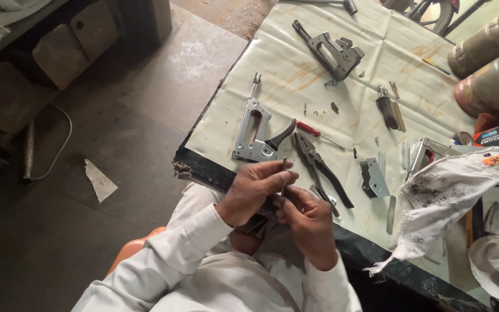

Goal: The recorder is repairing or assembling a manual staple gun by manipulating internal parts and using pliers.

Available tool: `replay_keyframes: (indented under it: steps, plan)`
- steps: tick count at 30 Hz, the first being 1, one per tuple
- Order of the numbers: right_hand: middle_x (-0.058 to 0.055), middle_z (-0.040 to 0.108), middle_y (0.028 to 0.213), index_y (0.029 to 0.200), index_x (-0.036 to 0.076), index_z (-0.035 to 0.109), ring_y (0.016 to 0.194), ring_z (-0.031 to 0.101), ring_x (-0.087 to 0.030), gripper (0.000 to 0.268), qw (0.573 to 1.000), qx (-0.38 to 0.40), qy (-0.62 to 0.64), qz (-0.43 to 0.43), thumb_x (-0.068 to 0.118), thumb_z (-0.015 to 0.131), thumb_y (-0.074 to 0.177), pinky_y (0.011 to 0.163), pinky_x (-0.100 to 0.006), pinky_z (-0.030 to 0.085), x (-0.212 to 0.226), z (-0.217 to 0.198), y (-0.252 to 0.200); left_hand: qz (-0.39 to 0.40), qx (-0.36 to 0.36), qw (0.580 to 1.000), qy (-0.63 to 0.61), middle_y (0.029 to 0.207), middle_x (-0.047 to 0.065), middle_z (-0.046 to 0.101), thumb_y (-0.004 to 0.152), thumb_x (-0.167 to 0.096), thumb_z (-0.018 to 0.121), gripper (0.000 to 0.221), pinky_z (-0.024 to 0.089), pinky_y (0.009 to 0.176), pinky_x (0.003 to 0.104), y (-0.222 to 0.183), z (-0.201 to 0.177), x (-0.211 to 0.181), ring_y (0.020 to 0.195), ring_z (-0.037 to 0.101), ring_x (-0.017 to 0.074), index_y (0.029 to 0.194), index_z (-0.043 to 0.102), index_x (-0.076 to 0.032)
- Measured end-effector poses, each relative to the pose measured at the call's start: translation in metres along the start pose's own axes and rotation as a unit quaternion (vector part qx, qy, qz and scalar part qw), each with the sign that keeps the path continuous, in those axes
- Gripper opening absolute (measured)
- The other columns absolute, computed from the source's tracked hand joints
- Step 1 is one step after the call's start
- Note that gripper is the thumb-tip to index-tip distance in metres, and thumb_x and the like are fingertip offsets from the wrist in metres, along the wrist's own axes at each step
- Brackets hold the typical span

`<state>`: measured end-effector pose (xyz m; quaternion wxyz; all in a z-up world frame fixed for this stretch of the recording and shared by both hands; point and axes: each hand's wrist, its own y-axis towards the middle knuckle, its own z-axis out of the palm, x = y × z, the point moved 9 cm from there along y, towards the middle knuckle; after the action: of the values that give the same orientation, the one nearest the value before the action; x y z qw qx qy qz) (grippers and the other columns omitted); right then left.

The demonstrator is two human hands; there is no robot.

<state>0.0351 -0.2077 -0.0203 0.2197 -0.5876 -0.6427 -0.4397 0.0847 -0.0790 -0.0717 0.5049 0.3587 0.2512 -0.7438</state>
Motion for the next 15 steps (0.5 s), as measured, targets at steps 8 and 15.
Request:
replay_keyframes:
  steps: [8,15]
  plan:
    - [-0.006,0.074,0.085,0.120,-0.006,0.072,0.071,0.064,-0.010,0.030,0.925,0.178,0.272,0.197,0.015,0.063,0.099,0.063,-0.025,0.052,-0.025,0.023,-0.013,0.044,0.031,0.998,-0.012,0.112,0.015,0.073,0.096,-0.011,0.074,0.054,0.061,0.086,0.030,-0.004,-0.002,-0.001,0.098,0.071,0.0163,0.143,0.055,0.009]
    - [-0.007,0.078,0.095,0.126,0.002,0.062,0.079,0.070,-0.010,0.046,0.962,0.123,0.215,0.114,0.003,0.076,0.082,0.066,-0.025,0.056,-0.011,0.014,-0.021,-0.002,-0.044,0.997,-0.064,0.107,0.016,0.074,0.094,-0.012,0.072,0.049,0.064,0.084,0.036,-0.007,-0.013,-0.011,0.096,0.074,0.0212,0.137,0.055,0.006]
